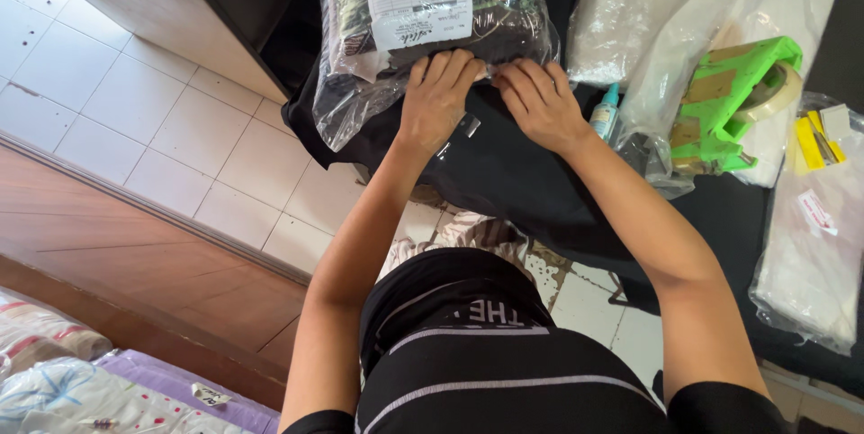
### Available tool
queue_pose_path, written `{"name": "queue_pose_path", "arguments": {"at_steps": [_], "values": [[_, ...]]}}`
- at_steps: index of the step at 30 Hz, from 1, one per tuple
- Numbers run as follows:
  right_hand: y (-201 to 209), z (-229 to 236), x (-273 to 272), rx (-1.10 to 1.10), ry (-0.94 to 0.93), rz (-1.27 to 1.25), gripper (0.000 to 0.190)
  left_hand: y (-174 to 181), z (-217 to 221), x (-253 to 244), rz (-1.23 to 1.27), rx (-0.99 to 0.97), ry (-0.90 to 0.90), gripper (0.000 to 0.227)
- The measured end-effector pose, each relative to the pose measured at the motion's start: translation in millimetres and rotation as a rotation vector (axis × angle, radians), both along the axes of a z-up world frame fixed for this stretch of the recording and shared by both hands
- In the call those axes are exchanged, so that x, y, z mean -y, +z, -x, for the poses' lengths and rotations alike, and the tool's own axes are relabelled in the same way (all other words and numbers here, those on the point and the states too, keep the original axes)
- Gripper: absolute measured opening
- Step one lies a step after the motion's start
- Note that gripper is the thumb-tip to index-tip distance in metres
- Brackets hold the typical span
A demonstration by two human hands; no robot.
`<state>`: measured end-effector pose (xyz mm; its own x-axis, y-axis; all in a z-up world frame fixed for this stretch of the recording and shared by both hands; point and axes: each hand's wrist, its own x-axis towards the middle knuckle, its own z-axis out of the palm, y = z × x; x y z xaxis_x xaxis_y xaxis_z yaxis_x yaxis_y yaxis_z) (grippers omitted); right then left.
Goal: The person smooths a patterned garment inside a clear plastic bag on a table, then uses a green tape dispenser to apply clear tape to seal the bag's opening. The person presses the tape down firmly to secure the package.
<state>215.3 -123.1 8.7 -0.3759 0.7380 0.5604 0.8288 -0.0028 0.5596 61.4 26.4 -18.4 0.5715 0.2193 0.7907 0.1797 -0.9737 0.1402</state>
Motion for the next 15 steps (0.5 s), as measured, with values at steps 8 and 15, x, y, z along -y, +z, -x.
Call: {"name": "queue_pose_path", "arguments": {"at_steps": [8,15], "values": [[-2.4,-4.0,-3.9,-0.267,0.052,0.036,0.025,-0.8,-0.2,5.4,0.046,0.023,-0.030,0.019],[-15.9,7.5,-12.9,-0.778,0.070,-0.073,0.023,-13.8,-0.3,2.5,-0.040,0.115,-0.040,0.028]]}}
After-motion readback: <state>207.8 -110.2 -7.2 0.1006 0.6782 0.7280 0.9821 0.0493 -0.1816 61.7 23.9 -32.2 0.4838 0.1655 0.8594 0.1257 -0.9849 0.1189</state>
